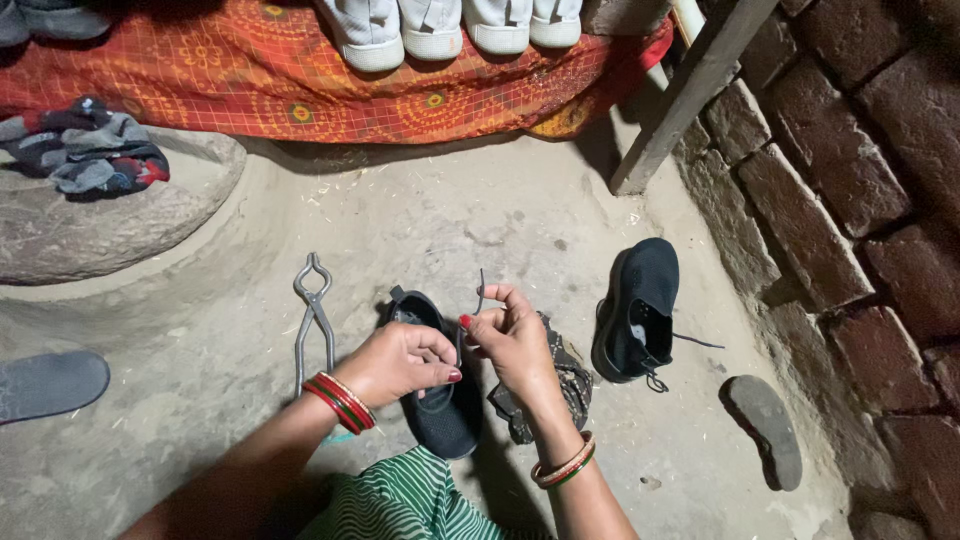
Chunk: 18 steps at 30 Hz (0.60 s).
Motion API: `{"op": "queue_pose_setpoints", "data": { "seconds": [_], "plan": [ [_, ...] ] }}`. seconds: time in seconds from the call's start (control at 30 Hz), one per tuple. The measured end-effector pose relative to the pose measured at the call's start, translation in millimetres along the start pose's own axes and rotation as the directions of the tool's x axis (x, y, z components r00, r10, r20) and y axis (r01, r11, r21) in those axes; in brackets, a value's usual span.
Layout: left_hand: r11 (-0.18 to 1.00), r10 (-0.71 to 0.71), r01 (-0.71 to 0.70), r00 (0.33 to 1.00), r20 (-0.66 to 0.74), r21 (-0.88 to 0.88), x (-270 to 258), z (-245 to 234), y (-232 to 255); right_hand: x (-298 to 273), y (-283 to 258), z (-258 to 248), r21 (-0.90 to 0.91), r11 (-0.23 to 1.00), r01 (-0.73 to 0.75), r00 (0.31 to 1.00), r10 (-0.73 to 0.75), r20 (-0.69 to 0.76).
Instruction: The person sits on the floor and repairs a pair of black sneakers by hand. They thread a long black lace through the eyelets of one shoe, pull it tight, and tie it. They repeat the process for the second shoe, then place both shoes side by side.
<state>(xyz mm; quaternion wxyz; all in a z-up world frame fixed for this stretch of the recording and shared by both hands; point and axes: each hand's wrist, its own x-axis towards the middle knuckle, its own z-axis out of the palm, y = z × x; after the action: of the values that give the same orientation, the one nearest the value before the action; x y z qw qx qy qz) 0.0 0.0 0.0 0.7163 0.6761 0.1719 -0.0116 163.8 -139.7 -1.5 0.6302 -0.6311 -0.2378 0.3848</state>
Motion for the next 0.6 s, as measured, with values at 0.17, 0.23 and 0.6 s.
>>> {"op": "queue_pose_setpoints", "data": {
  "seconds": [0.17, 0.23, 0.6],
  "plan": [
    [1.000, -0.011, 0.010, 0.997, -0.075, -0.012, 16.3, -12.7, -3.1, -1.8, -4.8, 6.3, -0.202, 0.978, 0.043, 0.999, -0.049, -0.021],
    [1.000, 0.003, -0.005, 0.996, -0.094, -0.027, 18.9, -16.8, -1.6, -5.9, -7.0, 6.9, -0.432, 0.877, 0.210, 0.978, -0.193, 0.083],
    [0.996, -0.067, 0.068, 0.998, -0.009, 0.051, 40.1, -21.4, 29.7, -10.5, -10.6, 9.4, -0.853, 0.398, 0.337, 0.940, -0.195, 0.280]
  ]
}}
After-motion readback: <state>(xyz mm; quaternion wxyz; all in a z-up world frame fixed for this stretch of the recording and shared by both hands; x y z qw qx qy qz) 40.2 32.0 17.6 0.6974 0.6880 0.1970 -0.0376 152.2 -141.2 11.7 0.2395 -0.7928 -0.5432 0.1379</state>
